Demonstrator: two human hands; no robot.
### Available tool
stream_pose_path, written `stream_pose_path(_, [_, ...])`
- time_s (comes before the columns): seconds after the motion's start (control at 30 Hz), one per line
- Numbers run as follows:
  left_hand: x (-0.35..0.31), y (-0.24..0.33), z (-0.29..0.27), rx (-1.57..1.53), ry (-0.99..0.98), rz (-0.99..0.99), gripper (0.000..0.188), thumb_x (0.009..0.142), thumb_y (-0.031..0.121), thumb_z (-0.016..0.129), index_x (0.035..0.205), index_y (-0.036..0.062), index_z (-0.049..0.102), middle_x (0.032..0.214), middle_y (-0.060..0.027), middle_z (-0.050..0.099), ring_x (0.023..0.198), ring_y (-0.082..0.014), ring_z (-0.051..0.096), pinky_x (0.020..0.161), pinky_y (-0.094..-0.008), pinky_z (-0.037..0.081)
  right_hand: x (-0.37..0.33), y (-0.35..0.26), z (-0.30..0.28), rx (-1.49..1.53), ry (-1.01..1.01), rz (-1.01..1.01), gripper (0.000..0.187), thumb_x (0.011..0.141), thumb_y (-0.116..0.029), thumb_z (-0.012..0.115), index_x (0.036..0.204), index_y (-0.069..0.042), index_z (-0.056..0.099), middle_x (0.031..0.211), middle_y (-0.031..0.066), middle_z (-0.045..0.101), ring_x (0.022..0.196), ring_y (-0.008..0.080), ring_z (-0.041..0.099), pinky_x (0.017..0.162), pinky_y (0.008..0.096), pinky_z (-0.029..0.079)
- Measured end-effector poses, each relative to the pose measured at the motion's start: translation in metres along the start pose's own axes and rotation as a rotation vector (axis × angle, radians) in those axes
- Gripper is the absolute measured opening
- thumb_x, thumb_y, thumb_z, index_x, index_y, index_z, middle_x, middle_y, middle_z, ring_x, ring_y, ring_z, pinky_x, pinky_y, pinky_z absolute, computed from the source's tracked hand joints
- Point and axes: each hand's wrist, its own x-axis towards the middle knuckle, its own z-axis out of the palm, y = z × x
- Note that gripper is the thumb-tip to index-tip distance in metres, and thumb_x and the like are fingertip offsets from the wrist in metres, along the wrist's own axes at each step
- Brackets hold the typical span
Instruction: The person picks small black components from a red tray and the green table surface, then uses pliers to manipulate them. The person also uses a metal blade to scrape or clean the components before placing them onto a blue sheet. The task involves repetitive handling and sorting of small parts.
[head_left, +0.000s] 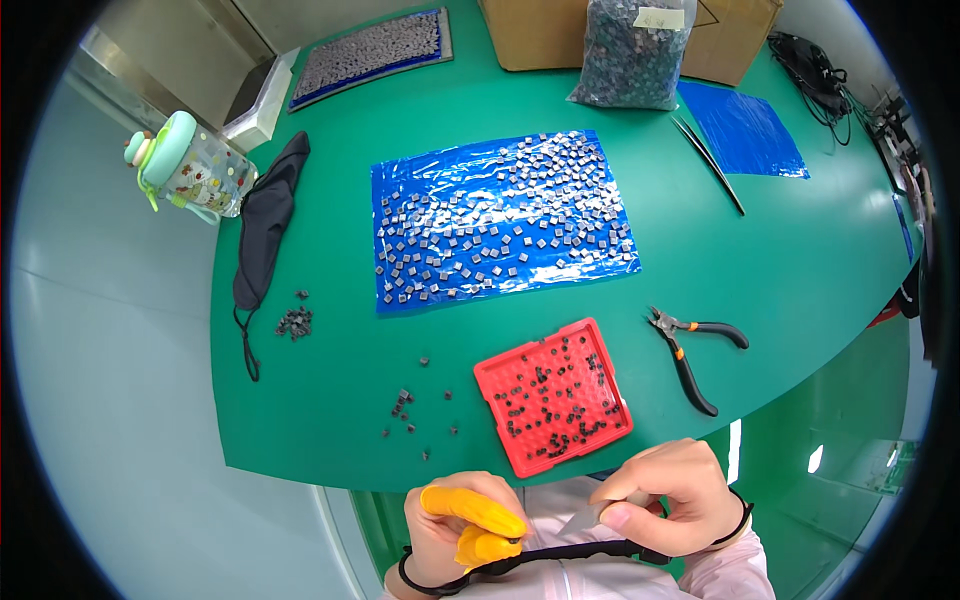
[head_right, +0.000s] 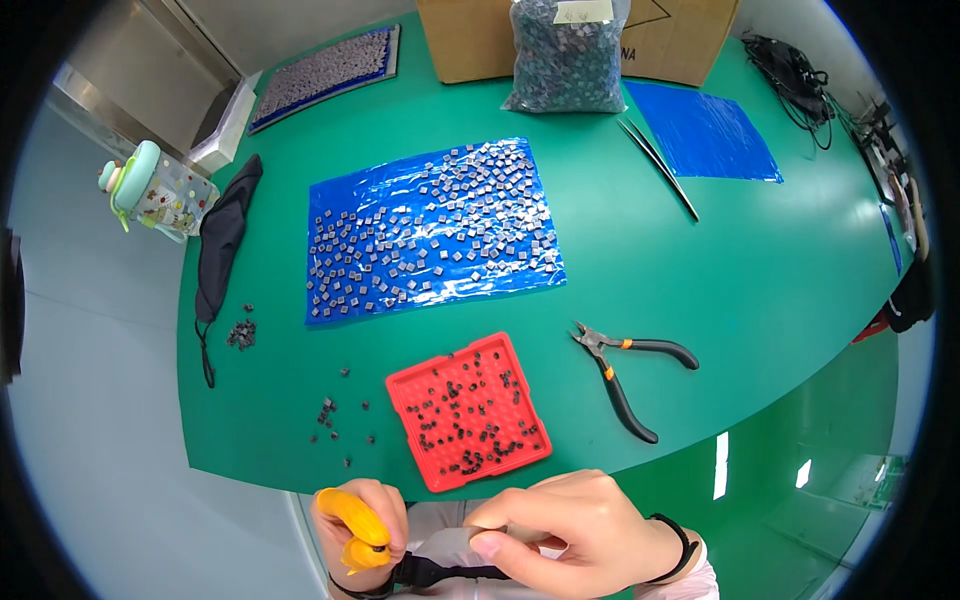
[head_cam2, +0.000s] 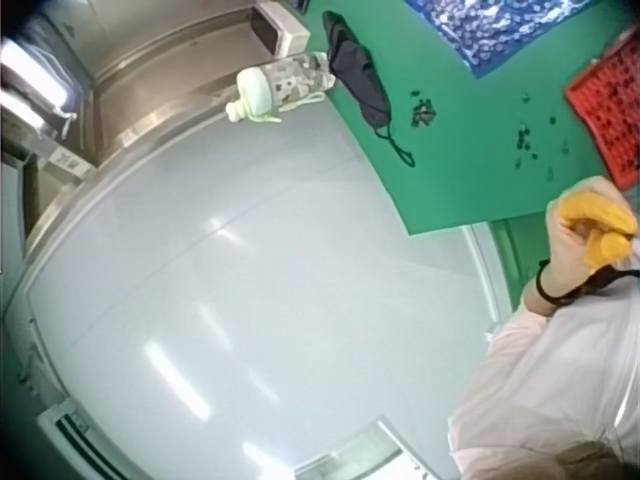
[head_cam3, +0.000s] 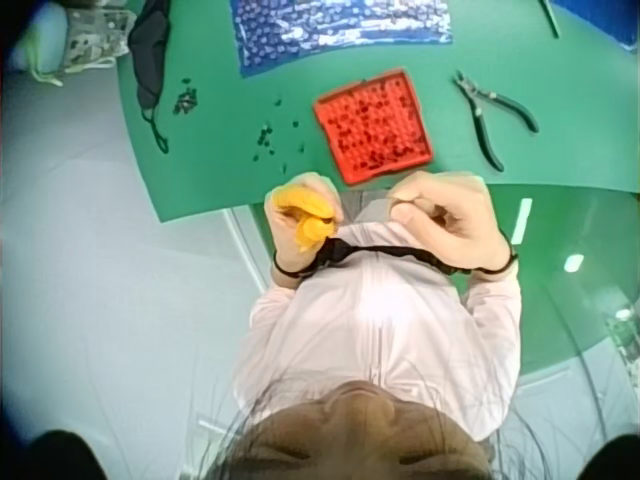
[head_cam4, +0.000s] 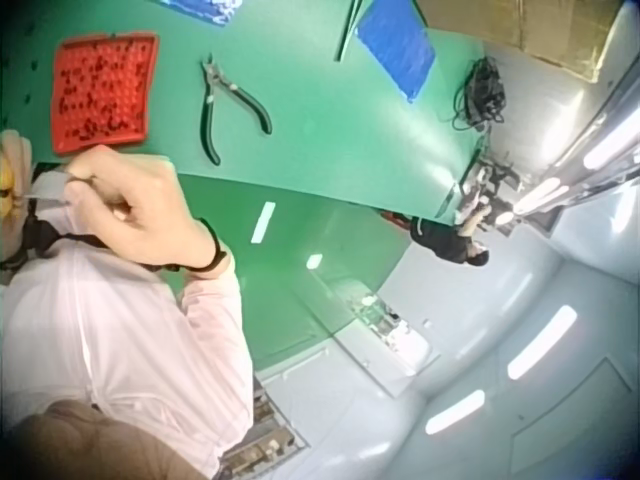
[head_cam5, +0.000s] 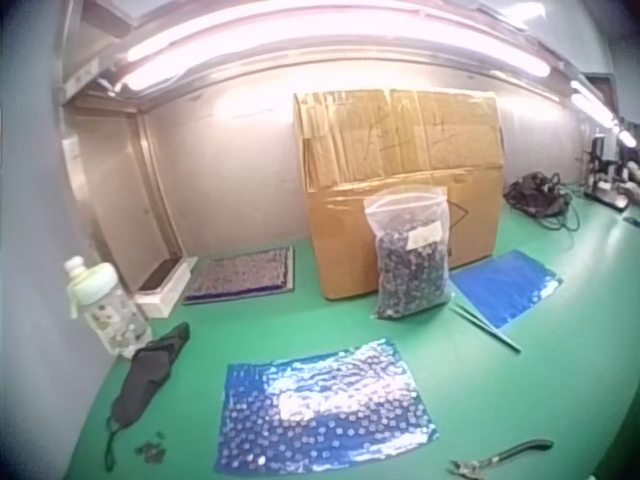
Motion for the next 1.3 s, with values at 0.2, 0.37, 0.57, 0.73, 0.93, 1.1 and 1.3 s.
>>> stream_pose_path(0.2, [-0.003, 0.002, 0.004, -0.036, 0.104, -0.012, 0.017, 0.073, -0.005, 0.073, 0.087, -0.0099, 0.064, 0.081, -0.0213, 0.067, 0.066, -0.0243, 0.065, 0.059, -0.0338, 0.056, 0.003, 0.006, 0.005, -0.305, 0.111, -0.218, 0.002, 0.077, -0.006, 0.065, 0.077, -0.006, 0.067, 0.061, -0.0012, 0.061, 0.042, 0.0126, 0.045, 0.043, 0.0265, 0.034])
stream_pose_path(0.37, [-0.005, 0.005, 0.005, -0.006, 0.144, -0.098, 0.017, 0.074, -0.006, 0.072, 0.088, -0.0120, 0.064, 0.082, -0.0230, 0.067, 0.070, -0.0274, 0.068, 0.063, -0.0371, 0.059, 0.003, 0.007, 0.005, -0.417, 0.150, -0.305, 0.004, 0.074, -0.008, 0.066, 0.078, -0.008, 0.067, 0.057, -0.0030, 0.057, 0.042, 0.0130, 0.046, 0.043, 0.0272, 0.032])
stream_pose_path(0.57, [-0.006, 0.002, -0.005, 0.304, 0.010, -0.048, 0.017, 0.073, -0.010, 0.071, 0.088, -0.0142, 0.064, 0.084, -0.0251, 0.067, 0.072, -0.0265, 0.069, 0.066, -0.0347, 0.059, 0.004, 0.008, 0.003, -0.522, 0.166, -0.378, 0.008, 0.071, -0.007, 0.067, 0.079, -0.009, 0.068, 0.051, -0.0044, 0.050, 0.041, 0.0112, 0.042, 0.043, 0.0280, 0.026])
stream_pose_path(0.73, [-0.008, 0.002, -0.002, 0.220, 0.112, -0.145, 0.021, 0.070, -0.012, 0.072, 0.089, -0.0146, 0.064, 0.083, -0.0236, 0.068, 0.073, -0.0264, 0.069, 0.068, -0.0345, 0.059, 0.004, 0.009, 0.005, -0.537, 0.161, -0.349, 0.009, 0.070, -0.007, 0.068, 0.079, -0.010, 0.068, 0.052, -0.0049, 0.051, 0.041, 0.0113, 0.041, 0.044, 0.0279, 0.026])
stream_pose_path(0.93, [-0.011, -0.005, -0.008, 0.229, 0.119, -0.084, 0.021, 0.070, -0.011, 0.072, 0.089, -0.0128, 0.065, 0.082, -0.0219, 0.068, 0.076, -0.0278, 0.069, 0.069, -0.0368, 0.059, 0.004, 0.008, 0.003, -0.694, 0.220, -0.367, 0.014, 0.067, -0.005, 0.067, 0.080, -0.010, 0.068, 0.055, -0.0057, 0.052, 0.042, 0.0116, 0.041, 0.047, 0.0289, 0.026])
stream_pose_path(1.1, [-0.009, -0.002, 0.003, 0.133, 0.223, -0.067, 0.025, 0.072, -0.010, 0.073, 0.095, -0.0112, 0.063, 0.085, -0.0212, 0.068, 0.077, -0.0293, 0.069, 0.070, -0.0396, 0.060, 0.002, 0.008, 0.008, -0.873, 0.314, -0.489, 0.030, 0.062, -0.009, 0.075, 0.091, -0.020, 0.072, 0.066, -0.0070, 0.052, 0.054, 0.0105, 0.042, 0.053, 0.0274, 0.027])
stream_pose_path(1.3, [-0.005, 0.002, 0.002, 0.114, 0.165, -0.057, 0.031, 0.073, -0.010, 0.073, 0.101, -0.0077, 0.060, 0.087, -0.0213, 0.068, 0.079, -0.0293, 0.069, 0.070, -0.0401, 0.060, -0.003, 0.008, 0.011, -1.053, 0.289, -0.511, 0.040, 0.065, -0.019, 0.076, 0.102, -0.035, 0.071, 0.078, -0.0090, 0.050, 0.066, 0.0101, 0.042, 0.058, 0.0268, 0.029])
